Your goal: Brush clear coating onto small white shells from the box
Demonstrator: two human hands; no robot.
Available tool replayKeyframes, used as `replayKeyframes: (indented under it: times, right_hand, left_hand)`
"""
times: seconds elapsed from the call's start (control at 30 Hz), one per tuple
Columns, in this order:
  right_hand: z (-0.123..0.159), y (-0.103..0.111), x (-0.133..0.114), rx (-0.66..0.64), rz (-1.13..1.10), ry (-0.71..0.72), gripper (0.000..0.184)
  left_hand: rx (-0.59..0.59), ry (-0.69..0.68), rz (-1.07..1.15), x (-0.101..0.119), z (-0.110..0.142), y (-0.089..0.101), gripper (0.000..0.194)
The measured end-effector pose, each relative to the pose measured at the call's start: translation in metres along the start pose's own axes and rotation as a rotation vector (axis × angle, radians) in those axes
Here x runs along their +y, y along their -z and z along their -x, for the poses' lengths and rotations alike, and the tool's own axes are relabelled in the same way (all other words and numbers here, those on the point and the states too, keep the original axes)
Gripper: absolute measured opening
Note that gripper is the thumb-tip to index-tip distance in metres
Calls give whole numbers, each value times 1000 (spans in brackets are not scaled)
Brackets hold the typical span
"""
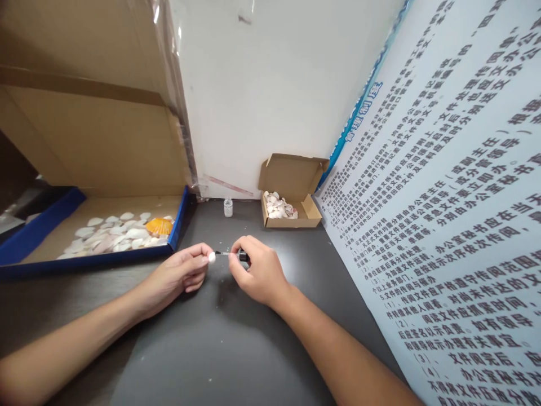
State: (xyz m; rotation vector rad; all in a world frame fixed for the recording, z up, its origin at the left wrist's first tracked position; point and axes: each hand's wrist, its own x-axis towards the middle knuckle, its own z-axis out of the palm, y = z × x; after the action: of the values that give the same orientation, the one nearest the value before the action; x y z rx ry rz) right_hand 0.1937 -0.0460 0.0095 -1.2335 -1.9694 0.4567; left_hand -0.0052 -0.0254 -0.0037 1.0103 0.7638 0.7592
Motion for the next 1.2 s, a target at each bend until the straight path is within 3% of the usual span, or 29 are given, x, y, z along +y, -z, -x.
replayKeyframes:
  times: [0.07, 0.2, 0.37, 0.53, 0.7, 0.83, 1.0, 1.2]
  right_hand:
    - [-8, 4, -3, -65, 15, 10, 6]
    - [-40, 26, -15, -341, 100, 56, 6]
    - [-68, 46, -22, -422, 125, 98, 11]
    - [-66, 45, -16, -424, 297, 75, 11]
    - [-66, 42, -16, -423, 200, 126, 9]
    - [-66, 41, -15, -372, 381, 111, 11]
    - [-65, 42, -16, -413, 196, 125, 11]
    - [-66, 42, -16, -358, 316, 101, 11]
  left_hand:
    - [5, 8, 24, 1, 0, 0, 22]
    - [42, 25, 105, 2, -1, 1, 21]
    - [65, 36, 202, 4, -1, 3, 17]
    - [30, 44, 268, 4, -6, 5, 14]
    - [-25, 87, 326, 4, -10, 8, 12]
    - [-27, 88, 313, 4, -8, 9, 9]
    - [-21, 106, 330, 5, -7, 10, 9]
    - [-4, 109, 301, 5, -6, 11, 9]
